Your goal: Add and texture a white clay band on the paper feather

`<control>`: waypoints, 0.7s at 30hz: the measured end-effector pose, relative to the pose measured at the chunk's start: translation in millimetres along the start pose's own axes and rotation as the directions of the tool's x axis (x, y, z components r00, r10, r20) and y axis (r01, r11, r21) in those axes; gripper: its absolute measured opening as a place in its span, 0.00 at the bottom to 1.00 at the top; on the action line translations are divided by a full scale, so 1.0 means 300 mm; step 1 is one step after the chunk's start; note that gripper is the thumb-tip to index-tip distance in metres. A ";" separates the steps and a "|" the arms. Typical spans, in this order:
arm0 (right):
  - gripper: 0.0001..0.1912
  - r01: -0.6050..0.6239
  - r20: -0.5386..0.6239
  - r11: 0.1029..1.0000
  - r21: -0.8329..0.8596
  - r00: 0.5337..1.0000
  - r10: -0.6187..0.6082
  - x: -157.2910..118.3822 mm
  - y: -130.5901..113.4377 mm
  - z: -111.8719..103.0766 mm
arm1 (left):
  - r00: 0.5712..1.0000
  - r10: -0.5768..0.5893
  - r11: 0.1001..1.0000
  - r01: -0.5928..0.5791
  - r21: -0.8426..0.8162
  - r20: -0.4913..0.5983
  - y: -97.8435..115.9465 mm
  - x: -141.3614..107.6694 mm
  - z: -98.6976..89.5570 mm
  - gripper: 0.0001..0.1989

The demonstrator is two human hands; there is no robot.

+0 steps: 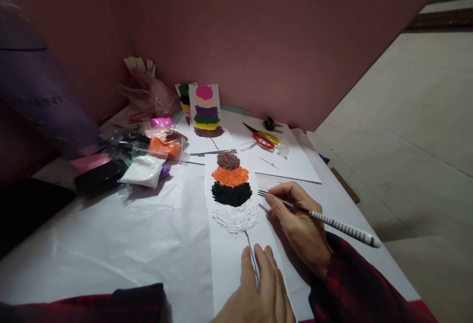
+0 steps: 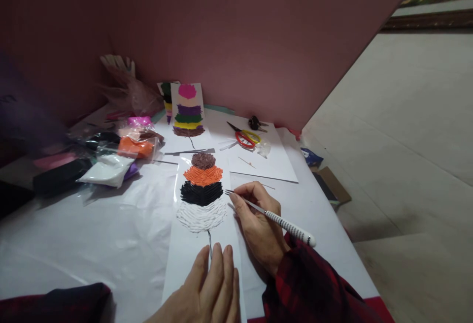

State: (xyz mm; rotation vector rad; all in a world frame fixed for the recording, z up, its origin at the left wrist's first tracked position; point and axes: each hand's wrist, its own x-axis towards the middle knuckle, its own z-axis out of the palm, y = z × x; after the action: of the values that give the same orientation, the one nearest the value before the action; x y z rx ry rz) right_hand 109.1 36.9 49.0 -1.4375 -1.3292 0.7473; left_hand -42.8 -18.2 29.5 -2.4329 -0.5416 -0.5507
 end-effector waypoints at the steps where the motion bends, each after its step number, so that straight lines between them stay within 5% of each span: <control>1: 0.08 -0.008 0.000 1.000 0.008 1.000 0.008 0.000 -0.002 0.000 | 1.000 0.007 1.000 -0.008 0.003 0.011 0.000 -0.001 0.000 0.15; 21: 0.08 -0.084 0.029 0.992 0.099 0.996 0.081 0.004 -0.021 0.007 | 0.999 -0.007 1.000 0.008 -0.009 0.031 -0.001 0.000 0.000 0.14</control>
State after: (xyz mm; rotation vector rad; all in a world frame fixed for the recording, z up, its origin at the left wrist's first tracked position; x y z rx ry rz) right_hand 105.1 38.0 54.3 -1.4138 -1.2395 0.8765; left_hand -43.1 -18.1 29.7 -2.4528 -0.5623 -0.5202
